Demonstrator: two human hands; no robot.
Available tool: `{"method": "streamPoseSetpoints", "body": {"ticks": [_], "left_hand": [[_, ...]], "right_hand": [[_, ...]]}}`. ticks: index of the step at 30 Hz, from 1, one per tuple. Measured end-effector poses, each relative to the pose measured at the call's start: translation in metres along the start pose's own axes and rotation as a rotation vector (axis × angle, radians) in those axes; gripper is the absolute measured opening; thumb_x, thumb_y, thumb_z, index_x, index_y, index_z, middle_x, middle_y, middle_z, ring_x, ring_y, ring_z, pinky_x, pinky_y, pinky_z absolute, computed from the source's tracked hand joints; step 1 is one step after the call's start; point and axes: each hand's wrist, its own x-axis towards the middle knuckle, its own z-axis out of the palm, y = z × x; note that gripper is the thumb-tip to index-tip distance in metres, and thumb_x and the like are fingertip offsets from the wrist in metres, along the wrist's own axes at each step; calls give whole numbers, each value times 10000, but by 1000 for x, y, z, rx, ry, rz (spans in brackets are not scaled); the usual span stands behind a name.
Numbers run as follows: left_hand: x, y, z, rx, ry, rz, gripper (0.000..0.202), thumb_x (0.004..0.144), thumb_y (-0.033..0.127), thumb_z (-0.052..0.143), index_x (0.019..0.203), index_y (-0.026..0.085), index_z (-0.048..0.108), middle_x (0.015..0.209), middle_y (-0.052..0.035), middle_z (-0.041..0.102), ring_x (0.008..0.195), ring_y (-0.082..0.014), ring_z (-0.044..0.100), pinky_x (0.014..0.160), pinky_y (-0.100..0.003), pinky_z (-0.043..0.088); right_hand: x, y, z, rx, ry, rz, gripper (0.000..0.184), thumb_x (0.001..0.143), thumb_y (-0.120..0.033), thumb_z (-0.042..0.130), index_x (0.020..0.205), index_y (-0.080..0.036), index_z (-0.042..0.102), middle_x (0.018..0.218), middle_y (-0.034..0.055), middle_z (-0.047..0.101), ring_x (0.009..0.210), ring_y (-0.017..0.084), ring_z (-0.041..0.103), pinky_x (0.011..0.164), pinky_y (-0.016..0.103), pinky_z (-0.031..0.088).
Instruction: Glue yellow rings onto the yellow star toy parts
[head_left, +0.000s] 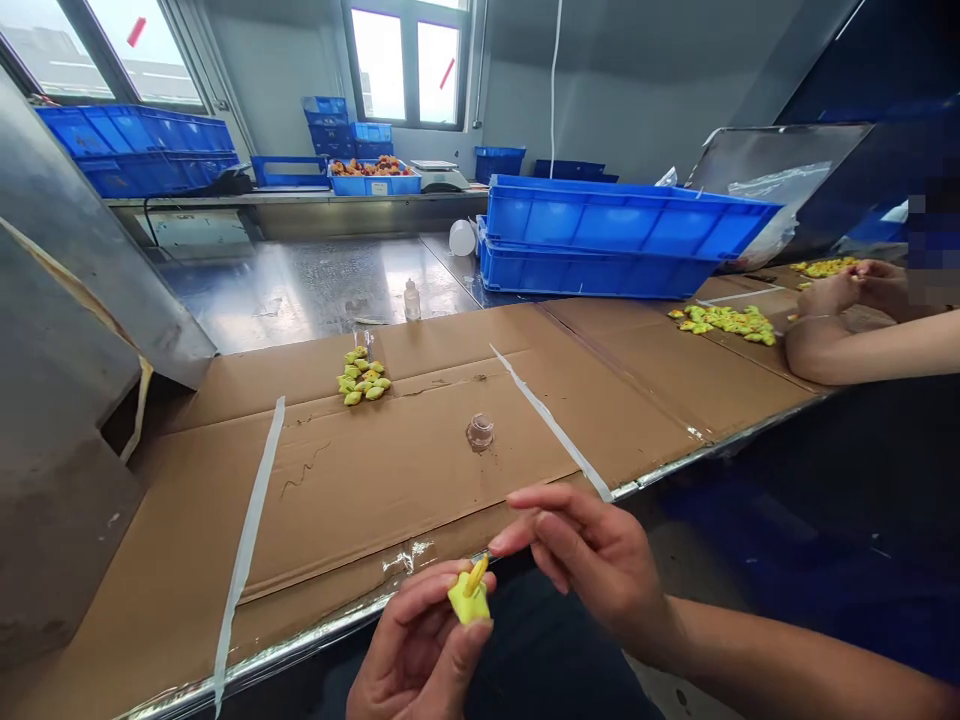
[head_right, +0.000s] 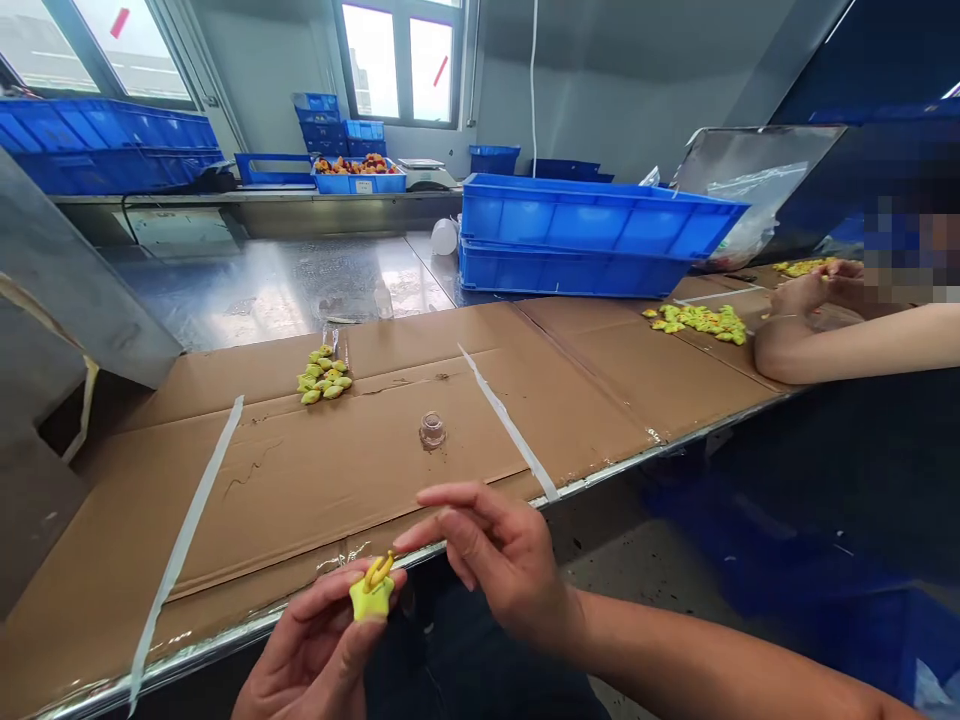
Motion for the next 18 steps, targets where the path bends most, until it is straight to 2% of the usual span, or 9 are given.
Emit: {"method": "streamPoseSetpoints", "body": {"ticks": [2, 4, 6, 8, 12, 15, 18], "left_hand": [[-1, -5, -2, 113, 3, 163, 230, 616, 221, 833, 824, 222, 735, 880, 2, 745, 775, -158, 715, 744, -174, 568], [-2, -9, -4, 193, -33, 285, 202, 685, 215, 786, 875, 222, 718, 917, -5, 729, 838, -151, 695, 763, -168, 559], [-3, -12, -7, 256, -76, 378, 200, 727, 196, 748, 920, 219, 702, 943, -17, 716, 861, -162, 683, 759, -191, 567], [-4, -14, -10, 323, -103, 447, 220, 741, 152, 725, 951, 209, 695, 959, -32, 711, 851, -174, 683, 741, -216, 575], [-4, -18, -19, 406, -146, 561, 258, 758, 121, 702, 1001, 209, 694, 984, -51, 715, 838, -198, 688, 716, -262, 583], [-4, -21, -24, 394, -171, 560, 238, 789, 180, 684, 1024, 222, 694, 993, -54, 717, 846, -202, 688, 710, -267, 581], [-7, -21, -25, 385, -152, 558, 260, 777, 166, 695, 1031, 217, 702, 982, -59, 725, 838, -194, 687, 714, -258, 572]], "right_hand": [[-8, -3, 1, -208, -26, -153, 233, 984, -160, 458, 1173, -236, 571, 886, 22, 736, 540, 71, 580, 505, 160, 463], [-14, -7, 1, -375, -82, -287, 288, 954, -100, 482, 1207, -217, 555, 921, 18, 736, 716, 94, 670, 649, 161, 534], [-16, -10, 2, -465, -114, -361, 323, 939, -65, 492, 1231, -194, 540, 976, 22, 728, 887, 101, 679, 809, 158, 535], [-16, -11, 2, -501, -131, -404, 335, 944, -53, 480, 1251, -178, 523, 1020, 34, 717, 968, 101, 663, 882, 159, 518], [-15, -11, 4, -529, -162, -465, 347, 949, -36, 456, 1282, -129, 487, 1023, 72, 714, 965, 114, 665, 869, 180, 535], [-13, -13, 5, -553, -189, -476, 339, 951, -41, 453, 1280, -121, 484, 1005, 69, 716, 926, 109, 674, 843, 175, 541], [-14, -17, 4, -600, -213, -473, 287, 961, -66, 453, 1226, -156, 518, 964, 33, 722, 864, 95, 689, 800, 147, 551]]}}
